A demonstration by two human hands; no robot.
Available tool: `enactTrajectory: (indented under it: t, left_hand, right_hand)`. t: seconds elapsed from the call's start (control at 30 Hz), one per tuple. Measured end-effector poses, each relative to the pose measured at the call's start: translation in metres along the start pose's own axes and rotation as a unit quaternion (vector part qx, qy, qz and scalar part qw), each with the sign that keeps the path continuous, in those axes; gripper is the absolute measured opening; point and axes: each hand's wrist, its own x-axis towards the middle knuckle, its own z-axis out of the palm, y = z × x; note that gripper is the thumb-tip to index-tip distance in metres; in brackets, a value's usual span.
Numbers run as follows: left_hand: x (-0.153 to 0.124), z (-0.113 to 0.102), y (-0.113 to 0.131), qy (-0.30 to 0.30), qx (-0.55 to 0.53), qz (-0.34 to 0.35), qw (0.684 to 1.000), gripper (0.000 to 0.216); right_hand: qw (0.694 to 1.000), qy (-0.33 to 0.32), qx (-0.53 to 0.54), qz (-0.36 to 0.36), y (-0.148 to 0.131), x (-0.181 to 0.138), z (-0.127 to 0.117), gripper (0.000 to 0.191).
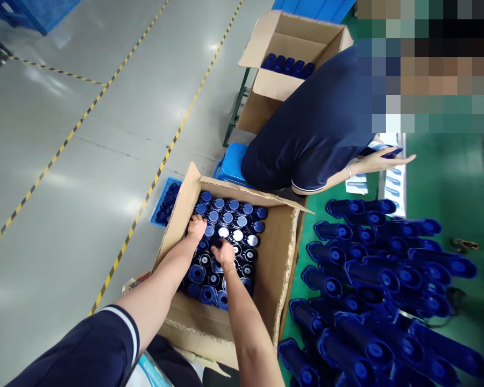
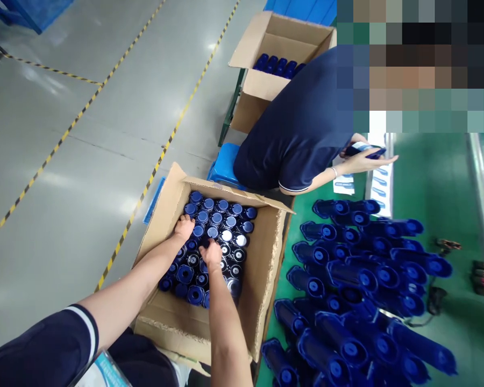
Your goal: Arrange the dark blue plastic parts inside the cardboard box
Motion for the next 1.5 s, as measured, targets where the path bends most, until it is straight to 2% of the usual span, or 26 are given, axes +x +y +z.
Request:
enactTrajectory:
  t: [0.23,0.4,0.5,0.67,0.77,1.0,1.17,1.33,1.43,1.5]
  left_hand:
    - [0.016,-0.011,0.003,-0.05,-0.011,0.011,0.999,0.034]
    - [0.027,-0.019,0.003,-0.091,0.0,0.029,0.995,0.035]
    - [0.022,-0.023,0.009,-0.086,0.01,0.043,0.995,0.036]
    - [-0.006,-0.014,0.029,-0.071,0.001,0.14,0.988,0.034]
    - [-0.017,-0.006,0.038,-0.065,-0.008,0.168,0.984,0.034]
    - [-0.004,0.005,0.035,-0.06,-0.016,0.181,0.982,0.035]
    - [-0.002,0.003,0.038,-0.071,-0.023,0.145,0.987,0.036]
    - [-0.012,-0.008,0.044,-0.073,-0.049,0.077,0.993,0.039]
    - [-0.016,-0.024,0.041,-0.093,-0.079,0.045,0.991,0.038]
    - [-0.02,-0.038,0.037,-0.117,-0.113,0.034,0.986,0.037]
  right_hand:
    - [0.999,0.021,-0.044,0.01,-0.009,-0.021,0.01,0.042]
    - [0.998,0.006,-0.055,0.025,-0.021,-0.009,0.014,0.038]
    - [0.999,-0.014,-0.044,0.025,-0.019,0.001,0.007,0.036]
    - [0.999,-0.034,-0.004,0.011,0.002,0.006,-0.009,0.034]
    - [0.999,-0.027,0.016,0.014,0.014,0.0,-0.011,0.038]
    - [0.998,0.007,0.004,0.056,0.022,-0.008,0.001,0.048]
    - [0.997,0.013,-0.031,0.065,0.017,-0.008,-0.003,0.045]
    - [0.995,0.008,-0.051,0.08,0.036,-0.025,-0.021,0.048]
    - [0.999,-0.038,-0.036,0.015,0.034,-0.053,-0.016,0.052]
    - [0.994,-0.089,-0.024,-0.053,0.016,-0.079,0.001,0.052]
